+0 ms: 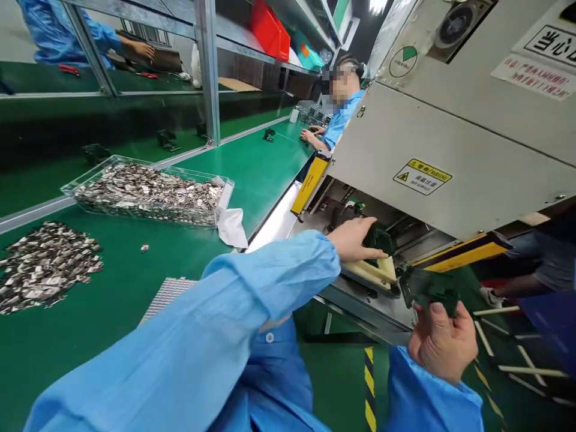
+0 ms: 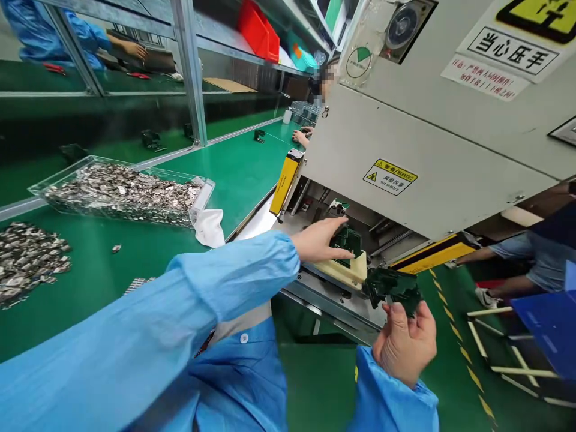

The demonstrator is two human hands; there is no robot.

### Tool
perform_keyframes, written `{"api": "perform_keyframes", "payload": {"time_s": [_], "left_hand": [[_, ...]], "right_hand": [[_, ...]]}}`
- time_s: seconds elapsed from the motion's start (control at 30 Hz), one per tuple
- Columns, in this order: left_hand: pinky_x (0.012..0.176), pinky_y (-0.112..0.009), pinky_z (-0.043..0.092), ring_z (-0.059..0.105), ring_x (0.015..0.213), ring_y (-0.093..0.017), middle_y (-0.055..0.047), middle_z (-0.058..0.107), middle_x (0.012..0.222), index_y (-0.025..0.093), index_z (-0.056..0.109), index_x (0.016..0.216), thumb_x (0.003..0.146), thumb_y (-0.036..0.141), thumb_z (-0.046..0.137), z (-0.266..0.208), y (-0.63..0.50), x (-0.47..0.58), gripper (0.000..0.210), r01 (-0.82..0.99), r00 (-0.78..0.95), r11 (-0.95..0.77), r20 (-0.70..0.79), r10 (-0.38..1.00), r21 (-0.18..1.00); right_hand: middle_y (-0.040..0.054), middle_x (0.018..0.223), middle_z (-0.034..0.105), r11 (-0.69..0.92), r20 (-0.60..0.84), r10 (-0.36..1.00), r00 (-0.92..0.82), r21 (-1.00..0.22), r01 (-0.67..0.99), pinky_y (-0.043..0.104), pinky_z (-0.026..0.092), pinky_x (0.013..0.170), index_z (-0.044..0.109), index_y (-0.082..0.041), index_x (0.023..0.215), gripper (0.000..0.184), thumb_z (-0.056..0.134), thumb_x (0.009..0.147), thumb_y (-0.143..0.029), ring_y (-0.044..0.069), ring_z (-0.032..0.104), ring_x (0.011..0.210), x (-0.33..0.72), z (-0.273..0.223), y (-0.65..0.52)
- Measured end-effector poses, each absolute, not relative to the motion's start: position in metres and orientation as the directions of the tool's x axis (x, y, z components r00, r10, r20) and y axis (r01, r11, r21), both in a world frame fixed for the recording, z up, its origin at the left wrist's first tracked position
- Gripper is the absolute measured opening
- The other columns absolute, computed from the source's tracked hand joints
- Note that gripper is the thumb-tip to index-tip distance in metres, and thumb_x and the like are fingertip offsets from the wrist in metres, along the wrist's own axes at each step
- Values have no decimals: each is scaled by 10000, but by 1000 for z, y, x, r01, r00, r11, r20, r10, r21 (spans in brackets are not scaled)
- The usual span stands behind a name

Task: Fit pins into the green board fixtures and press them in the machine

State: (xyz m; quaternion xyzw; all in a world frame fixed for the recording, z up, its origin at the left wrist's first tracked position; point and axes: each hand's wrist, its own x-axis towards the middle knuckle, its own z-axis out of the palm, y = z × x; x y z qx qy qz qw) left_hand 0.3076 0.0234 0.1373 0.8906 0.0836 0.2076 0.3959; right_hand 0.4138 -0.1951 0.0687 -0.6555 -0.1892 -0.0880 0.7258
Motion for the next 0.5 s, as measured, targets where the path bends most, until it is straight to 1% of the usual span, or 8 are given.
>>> {"api": "perform_keyframes", "payload": {"time_s": [0.07, 0.13, 0.17, 0.27, 0.33, 0.37, 0.43, 0.5], "left_hand": [[1047, -451, 441, 505, 1289, -351, -230, 523, 1386, 65, 362, 1427, 795, 425, 695, 141, 22, 324, 800, 5, 920, -610, 235, 313, 793], [1016, -432, 473, 546, 1246, -339, -218, 569, 1338, 80, 414, 1395, 734, 432, 752, 141, 26, 318, 822, -39, 890, -532, 272, 367, 846], [996, -422, 493, 573, 1212, -331, -216, 596, 1301, 79, 445, 1371, 695, 428, 785, 139, 30, 307, 834, -82, 863, -489, 307, 400, 868], [880, -396, 564, 675, 1017, -282, -160, 695, 1093, 98, 566, 1246, 631, 349, 835, 126, 48, 246, 717, -202, 832, -366, 356, 425, 909], [791, -373, 593, 700, 898, -243, -104, 713, 973, 137, 640, 1142, 618, 282, 842, 111, 63, 194, 580, -217, 853, -342, 348, 389, 914], [749, -358, 601, 703, 850, -225, -87, 714, 935, 153, 664, 1111, 613, 267, 843, 101, 68, 170, 542, -200, 854, -357, 341, 394, 912], [691, -339, 605, 706, 795, -202, -62, 719, 900, 181, 689, 1084, 613, 254, 835, 82, 74, 131, 498, -165, 833, -361, 326, 447, 918], [677, -330, 603, 712, 807, -202, -52, 726, 924, 199, 714, 1033, 585, 266, 842, 66, 68, 109, 470, -119, 785, -368, 314, 533, 922]], "right_hand": [[153, 1262, 534, 101, 400, 116, 909, -915, 390, 627, 397, 1055, 538, -231, 1177, 651, 830, 636, -445, 406, 516, 1233, 424, 73, -189], [168, 1237, 566, 85, 443, 157, 882, -896, 435, 590, 379, 1081, 557, -193, 1168, 702, 856, 594, -464, 393, 511, 1245, 432, 79, -174], [165, 1210, 592, 67, 472, 207, 857, -881, 469, 584, 375, 1083, 565, -179, 1167, 713, 856, 590, -483, 382, 524, 1233, 436, 83, -164], [135, 1127, 658, -40, 500, 479, 721, -808, 587, 567, 435, 1025, 595, -175, 1157, 715, 825, 603, -565, 343, 602, 1125, 449, 99, -134], [125, 1118, 673, -123, 424, 652, 629, -759, 639, 543, 471, 983, 624, -183, 1136, 710, 815, 596, -602, 336, 619, 1090, 458, 111, -124], [125, 1125, 675, -162, 373, 707, 602, -743, 650, 536, 476, 972, 638, -187, 1130, 710, 817, 587, -609, 343, 615, 1096, 461, 117, -122], [125, 1127, 676, -244, 290, 736, 612, -729, 639, 533, 470, 963, 666, -204, 1115, 693, 835, 569, -596, 365, 599, 1119, 462, 124, -125], [125, 1104, 680, -277, 283, 695, 661, -743, 609, 501, 470, 951, 700, -227, 1071, 575, 840, 615, -546, 356, 598, 1116, 453, 123, -125]]}}
